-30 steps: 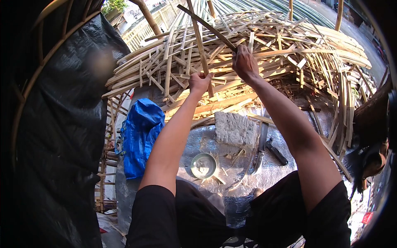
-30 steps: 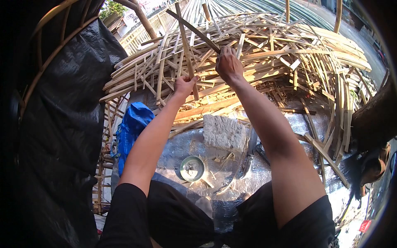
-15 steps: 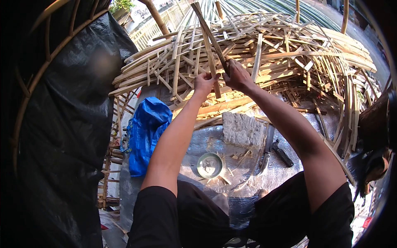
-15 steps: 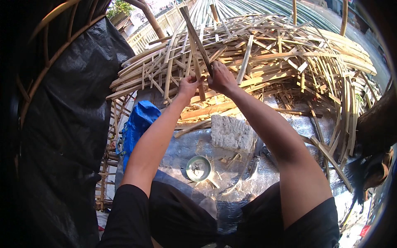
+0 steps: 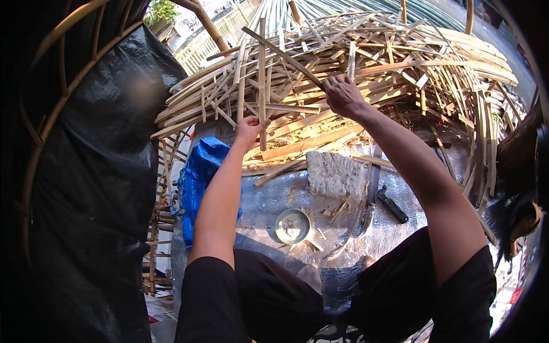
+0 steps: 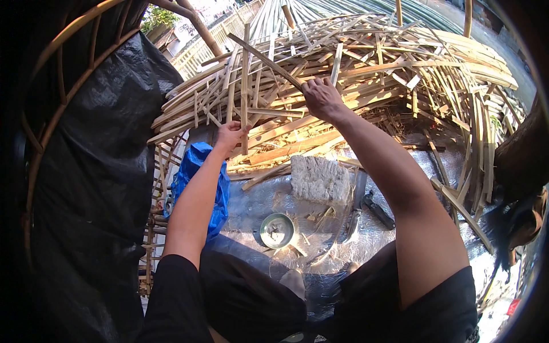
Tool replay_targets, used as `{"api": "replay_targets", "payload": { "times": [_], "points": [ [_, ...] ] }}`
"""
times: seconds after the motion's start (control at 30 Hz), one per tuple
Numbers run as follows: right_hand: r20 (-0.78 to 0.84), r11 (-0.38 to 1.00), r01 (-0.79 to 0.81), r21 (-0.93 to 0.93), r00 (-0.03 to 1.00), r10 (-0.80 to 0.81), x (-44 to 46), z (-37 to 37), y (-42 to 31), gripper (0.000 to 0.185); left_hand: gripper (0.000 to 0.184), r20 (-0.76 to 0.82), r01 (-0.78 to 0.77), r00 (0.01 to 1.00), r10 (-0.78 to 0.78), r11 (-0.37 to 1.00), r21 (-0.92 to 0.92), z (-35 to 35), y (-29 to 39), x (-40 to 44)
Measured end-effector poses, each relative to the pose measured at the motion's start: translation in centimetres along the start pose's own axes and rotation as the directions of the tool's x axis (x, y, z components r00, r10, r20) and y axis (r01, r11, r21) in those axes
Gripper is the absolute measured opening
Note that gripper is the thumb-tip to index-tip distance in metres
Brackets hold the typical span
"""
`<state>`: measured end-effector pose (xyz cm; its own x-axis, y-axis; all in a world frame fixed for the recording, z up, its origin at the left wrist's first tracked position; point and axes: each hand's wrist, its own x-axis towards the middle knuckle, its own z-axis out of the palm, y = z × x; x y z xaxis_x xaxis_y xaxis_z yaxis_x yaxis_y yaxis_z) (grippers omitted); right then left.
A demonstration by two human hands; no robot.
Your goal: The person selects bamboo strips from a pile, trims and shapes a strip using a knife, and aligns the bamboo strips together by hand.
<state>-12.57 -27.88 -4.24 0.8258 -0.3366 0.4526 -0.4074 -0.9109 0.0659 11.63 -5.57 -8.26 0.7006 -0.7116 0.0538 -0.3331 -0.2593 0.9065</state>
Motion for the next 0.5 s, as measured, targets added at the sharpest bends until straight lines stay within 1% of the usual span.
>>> {"api": "replay_targets", "payload": {
  "times": [0.03,0.13,0.2,0.23,0.3,0.33,0.37,0.4,0.43,0.47,0.5],
  "points": [
    [0.001,1.000,-0.003,0.009,1.000,0.003,-0.1,0.4,0.0,0.029,0.040,-0.037,0.013,0.999,-0.010,0.996,0.084,-0.9,-0.7,-0.2],
    [-0.047,0.999,0.012,-0.033,0.999,-0.013,-0.4,0.9,-0.4,0.029,0.038,-0.046,-0.009,0.999,0.013,0.996,0.084,-3.7,-3.4,0.0],
    [-0.067,0.999,0.003,-0.045,0.998,-0.006,-0.1,0.5,-0.8,0.028,0.033,-0.094,0.092,0.992,-0.082,0.989,0.112,-5.2,-4.4,-0.5],
    [-0.088,0.998,-0.006,-0.060,0.996,0.001,0.1,0.4,-1.0,0.027,0.033,-0.098,0.096,0.992,-0.085,0.989,0.115,-5.9,-5.0,-0.5],
    [-0.102,0.999,-0.023,-0.036,0.995,0.019,0.4,-0.2,-1.6,0.025,0.031,-0.243,0.145,0.964,-0.105,0.977,0.156,-7.2,-7.0,-0.2],
    [-0.116,0.999,-0.023,-0.032,0.993,0.019,0.5,-0.4,-1.9,0.025,0.028,-0.327,0.203,0.938,-0.111,0.943,0.263,-7.9,-8.3,0.4],
    [-0.127,0.999,-0.021,-0.029,0.992,0.017,0.5,-0.6,-2.3,0.024,0.028,-0.333,0.211,0.936,-0.116,0.941,0.265,-8.4,-9.5,0.9],
    [-0.138,1.000,0.014,-0.014,0.990,-0.015,0.5,-0.7,-2.7,0.024,0.026,-0.437,0.306,0.890,-0.125,0.877,0.372,-8.9,-10.4,1.2],
    [-0.137,1.000,0.020,-0.006,0.990,-0.020,0.5,-0.6,-3.0,0.024,0.024,-0.536,0.405,0.836,-0.117,0.790,0.460,-8.9,-9.2,0.2],
    [-0.122,0.997,0.066,-0.042,0.990,-0.071,0.7,-0.7,-3.2,0.025,0.020,-0.588,0.495,0.792,-0.165,0.738,0.459,-8.6,-8.1,-0.9],
    [-0.107,0.991,0.111,-0.076,0.987,-0.119,0.9,-0.8,-3.5,0.025,0.020,-0.593,0.500,0.788,-0.164,0.732,0.462,-8.5,-7.8,-1.2]
  ]
}}
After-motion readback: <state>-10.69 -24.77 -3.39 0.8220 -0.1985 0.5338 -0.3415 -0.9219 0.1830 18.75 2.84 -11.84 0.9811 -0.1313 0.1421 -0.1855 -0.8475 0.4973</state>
